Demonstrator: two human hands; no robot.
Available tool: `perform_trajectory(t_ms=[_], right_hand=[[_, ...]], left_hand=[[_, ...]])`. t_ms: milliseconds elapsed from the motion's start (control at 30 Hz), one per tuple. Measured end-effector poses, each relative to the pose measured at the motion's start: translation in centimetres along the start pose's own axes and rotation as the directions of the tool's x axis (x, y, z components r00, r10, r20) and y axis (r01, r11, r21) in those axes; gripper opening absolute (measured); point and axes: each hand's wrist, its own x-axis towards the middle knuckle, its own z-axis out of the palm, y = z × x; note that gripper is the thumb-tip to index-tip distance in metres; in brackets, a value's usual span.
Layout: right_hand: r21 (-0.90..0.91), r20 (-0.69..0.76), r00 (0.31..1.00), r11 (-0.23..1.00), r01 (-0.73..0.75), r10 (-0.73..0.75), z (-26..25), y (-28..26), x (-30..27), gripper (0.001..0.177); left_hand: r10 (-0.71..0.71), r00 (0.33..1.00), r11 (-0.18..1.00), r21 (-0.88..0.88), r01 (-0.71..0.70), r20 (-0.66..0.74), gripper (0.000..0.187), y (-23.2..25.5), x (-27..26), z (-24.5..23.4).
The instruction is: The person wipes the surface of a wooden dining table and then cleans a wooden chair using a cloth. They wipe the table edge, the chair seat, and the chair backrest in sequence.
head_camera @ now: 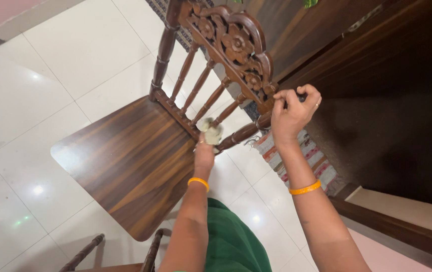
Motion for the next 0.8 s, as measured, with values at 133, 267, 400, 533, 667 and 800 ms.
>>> perform_trajectory(t_ms=[133,267,400,533,667,800], right_hand=[[0.002,0.007,1.0,1.0,-0.024,0.024,0.2,0.0,-0.1,0.017],[-0.014,-0.002,1.0,1.0,-0.021,0.021,0.1,-0.3,0.1,0.018],[0.007,-0.006,0.999,0.999,-0.035,0.035,-0.3,-0.6,0.5,0.019],[0.01,0.013,0.999,0.999,-0.052,0.052,-0.6,-0.9,0.4,0.02],[0.014,0.018,0.998,0.998,-0.062,0.062,-0.5,-0.9,0.4,0.019],[0.017,0.029,0.999,0.999,-0.044,0.044,-0.7,-0.9,0.5,0.019]], left_hand=[[0.005,0.982,0.766,0.631,-0.126,0.191,0.045,-3.1,0.3,-1.4],[0.102,0.99,0.821,0.554,-0.14,0.099,0.051,3.6,-2.5,-2.5],[0.575,0.811,0.812,0.194,-0.551,-0.105,0.054,13.2,-8.1,-2.5],[0.741,0.652,0.667,0.06,-0.743,-0.159,0.062,18.3,-10.0,0.4],[0.585,0.81,0.786,0.275,-0.554,-0.043,0.09,15.3,-7.9,5.2],[0.486,0.87,0.807,0.424,-0.411,-0.082,0.089,8.2,-6.5,7.6]])
